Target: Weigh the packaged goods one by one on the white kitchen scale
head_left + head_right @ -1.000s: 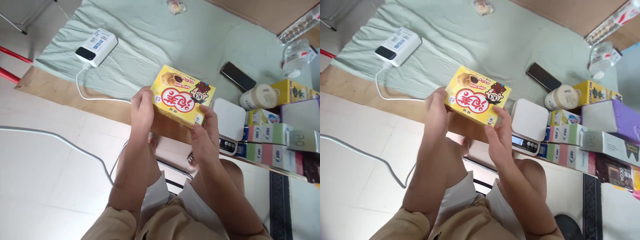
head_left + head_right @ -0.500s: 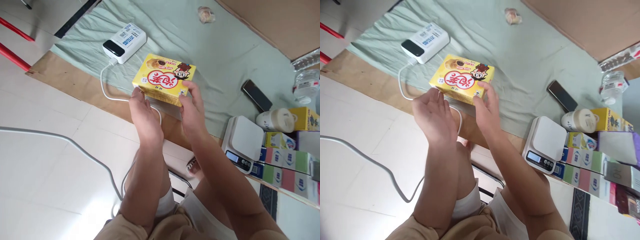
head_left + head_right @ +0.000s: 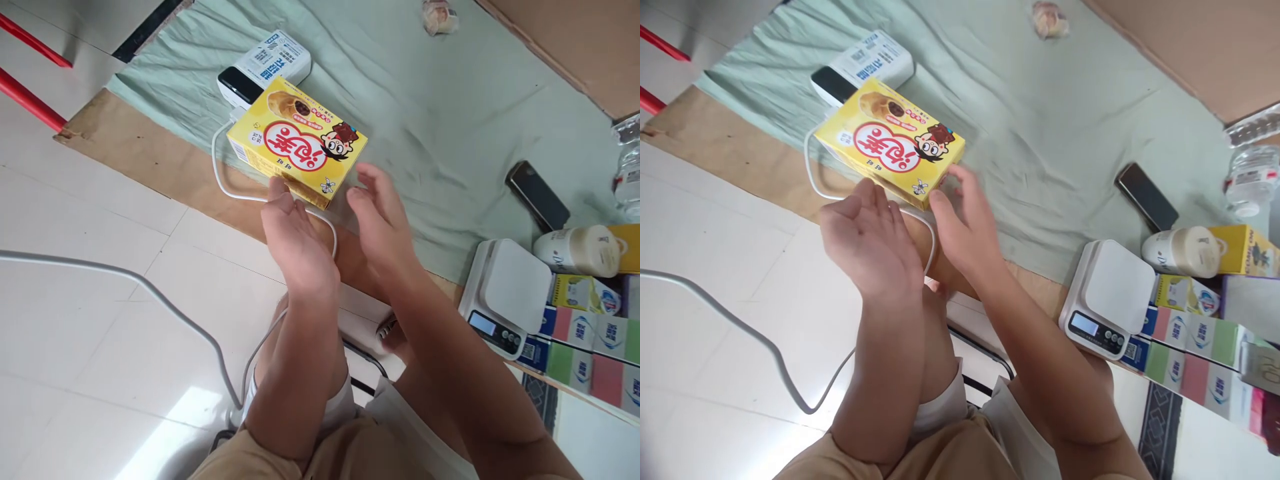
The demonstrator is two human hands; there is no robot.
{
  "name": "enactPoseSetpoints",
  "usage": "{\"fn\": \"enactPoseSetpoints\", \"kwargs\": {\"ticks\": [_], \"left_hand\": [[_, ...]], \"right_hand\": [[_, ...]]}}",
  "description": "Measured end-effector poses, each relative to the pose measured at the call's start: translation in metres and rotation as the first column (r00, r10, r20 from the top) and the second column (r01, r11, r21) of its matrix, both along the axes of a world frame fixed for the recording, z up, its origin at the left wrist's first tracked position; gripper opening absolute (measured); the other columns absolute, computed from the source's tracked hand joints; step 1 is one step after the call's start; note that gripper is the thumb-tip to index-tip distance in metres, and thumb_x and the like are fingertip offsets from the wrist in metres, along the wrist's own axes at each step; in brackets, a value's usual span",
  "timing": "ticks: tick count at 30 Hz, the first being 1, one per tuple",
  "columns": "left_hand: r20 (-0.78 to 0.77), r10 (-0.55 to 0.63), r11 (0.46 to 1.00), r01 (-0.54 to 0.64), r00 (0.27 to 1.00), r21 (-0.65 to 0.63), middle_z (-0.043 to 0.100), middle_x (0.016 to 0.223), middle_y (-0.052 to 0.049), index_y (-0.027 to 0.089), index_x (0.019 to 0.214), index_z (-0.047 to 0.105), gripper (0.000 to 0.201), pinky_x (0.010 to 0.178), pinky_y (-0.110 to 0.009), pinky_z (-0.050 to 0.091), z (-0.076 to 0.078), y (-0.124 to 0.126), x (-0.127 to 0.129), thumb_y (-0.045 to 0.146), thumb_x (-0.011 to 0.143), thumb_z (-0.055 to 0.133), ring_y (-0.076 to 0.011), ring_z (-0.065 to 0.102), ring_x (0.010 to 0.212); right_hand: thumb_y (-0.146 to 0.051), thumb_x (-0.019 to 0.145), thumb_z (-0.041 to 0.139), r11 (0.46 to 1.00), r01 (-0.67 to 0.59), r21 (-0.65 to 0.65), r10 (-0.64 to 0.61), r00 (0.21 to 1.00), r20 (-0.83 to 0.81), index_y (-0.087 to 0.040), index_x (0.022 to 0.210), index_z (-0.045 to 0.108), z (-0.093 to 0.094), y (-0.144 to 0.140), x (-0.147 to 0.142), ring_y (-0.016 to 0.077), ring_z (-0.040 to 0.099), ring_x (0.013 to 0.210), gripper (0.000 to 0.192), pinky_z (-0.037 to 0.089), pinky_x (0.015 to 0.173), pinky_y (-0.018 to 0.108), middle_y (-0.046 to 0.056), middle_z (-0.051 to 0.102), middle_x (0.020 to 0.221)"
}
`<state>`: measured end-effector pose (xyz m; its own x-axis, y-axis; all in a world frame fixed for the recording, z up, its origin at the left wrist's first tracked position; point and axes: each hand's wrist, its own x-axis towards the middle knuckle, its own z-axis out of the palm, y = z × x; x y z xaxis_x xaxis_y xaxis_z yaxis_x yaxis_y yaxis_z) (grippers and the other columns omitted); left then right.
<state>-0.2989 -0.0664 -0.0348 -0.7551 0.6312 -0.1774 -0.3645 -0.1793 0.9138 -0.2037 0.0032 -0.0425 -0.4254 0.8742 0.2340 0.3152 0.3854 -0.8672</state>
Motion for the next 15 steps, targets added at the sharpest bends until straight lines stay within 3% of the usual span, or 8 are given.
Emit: {"fn": "enactPoseSetpoints", "kwargs": {"ticks": [3, 5, 6, 8, 10, 12, 15], "left_hand": [[-0.132, 0.116, 0.993, -0.114, 0.984, 0.027, 0.042, 0.169, 0.008, 0.041, 0.139, 0.045, 0.043, 0.136, -0.05, 0.035, -0.009, -0.006, -0.003, 0.059, 0.104, 0.03, -0.0207, 0.021, 0.17], [-0.229, 0.124, 0.99, -0.104, 0.965, 0.099, 0.048, 0.165, 0.012, 0.044, 0.138, 0.049, 0.04, 0.133, -0.05, 0.038, -0.006, -0.005, 0.0, 0.059, 0.104, 0.034, -0.0214, 0.031, 0.166], [-0.255, 0.146, 0.981, -0.108, 0.956, 0.16, 0.059, 0.154, 0.01, 0.042, 0.132, 0.055, 0.036, 0.128, -0.049, 0.043, 0.0, -0.003, 0.004, 0.055, 0.105, 0.036, -0.0216, 0.045, 0.157], [-0.282, 0.22, 0.943, -0.13, 0.934, 0.305, 0.073, 0.116, 0.004, 0.033, 0.108, 0.066, 0.029, 0.107, -0.043, 0.055, 0.014, 0.005, 0.018, 0.044, 0.105, 0.04, -0.0186, 0.07, 0.118], [-0.302, 0.287, 0.898, -0.145, 0.909, 0.416, 0.062, 0.08, 0.0, 0.025, 0.08, 0.063, 0.032, 0.078, -0.037, 0.054, 0.03, 0.013, 0.041, 0.033, 0.102, 0.041, -0.0142, 0.065, 0.077], [-0.369, 0.244, 0.904, -0.073, 0.897, 0.422, 0.049, 0.064, -0.001, 0.023, 0.067, 0.055, 0.032, 0.061, -0.035, 0.042, 0.041, 0.018, 0.069, 0.026, 0.097, 0.043, -0.0134, 0.051, 0.059], [-0.506, 0.034, 0.93, 0.159, 0.862, 0.333, 0.046, 0.058, -0.001, 0.024, 0.067, 0.054, 0.029, 0.055, -0.036, 0.035, 0.044, 0.013, 0.116, 0.027, 0.095, 0.045, -0.0155, 0.048, 0.056]], "right_hand": [[-0.045, 0.105, 0.056, 0.995, 0.031, -0.097, -0.037, 0.998, -0.058, -0.03, 0.134, 0.058, 0.032, -0.022, 0.044, 0.0213, 0.066, 0.127, 0.032, 0.059, 0.105, 0.046, 0.007, 0.063, 0.142], [-0.051, 0.101, 0.061, 0.99, 0.04, -0.133, -0.06, 0.988, -0.144, -0.03, 0.13, 0.061, 0.052, -0.038, 0.078, 0.0218, 0.068, 0.122, 0.036, 0.059, 0.102, 0.045, 0.007, 0.065, 0.136], [-0.053, 0.098, 0.064, 0.988, 0.069, -0.139, -0.094, 0.98, -0.177, -0.029, 0.128, 0.062, 0.061, -0.045, 0.094, 0.0221, 0.069, 0.118, 0.038, 0.059, 0.099, 0.045, 0.008, 0.067, 0.132], [-0.051, 0.094, 0.068, 0.976, 0.173, -0.132, -0.199, 0.955, -0.219, -0.028, 0.121, 0.065, 0.077, -0.055, 0.121, 0.0224, 0.07, 0.108, 0.036, 0.059, 0.091, 0.044, 0.008, 0.069, 0.122], [-0.044, 0.088, 0.073, 0.951, 0.291, -0.108, -0.309, 0.915, -0.26, -0.026, 0.111, 0.068, 0.093, -0.059, 0.147, 0.022, 0.07, 0.098, 0.03, 0.057, 0.083, 0.042, 0.007, 0.07, 0.11], [-0.041, 0.082, 0.077, 0.915, 0.399, -0.068, -0.398, 0.855, -0.332, -0.025, 0.099, 0.071, 0.11, -0.06, 0.178, 0.0206, 0.069, 0.088, 0.024, 0.054, 0.075, 0.04, 0.006, 0.069, 0.098], [-0.052, 0.08, 0.079, 0.836, 0.548, 0.029, -0.488, 0.767, -0.417, -0.029, 0.093, 0.073, 0.134, -0.064, 0.249, 0.0167, 0.065, 0.085, 0.027, 0.049, 0.07, 0.038, 0.002, 0.065, 0.095]]}}
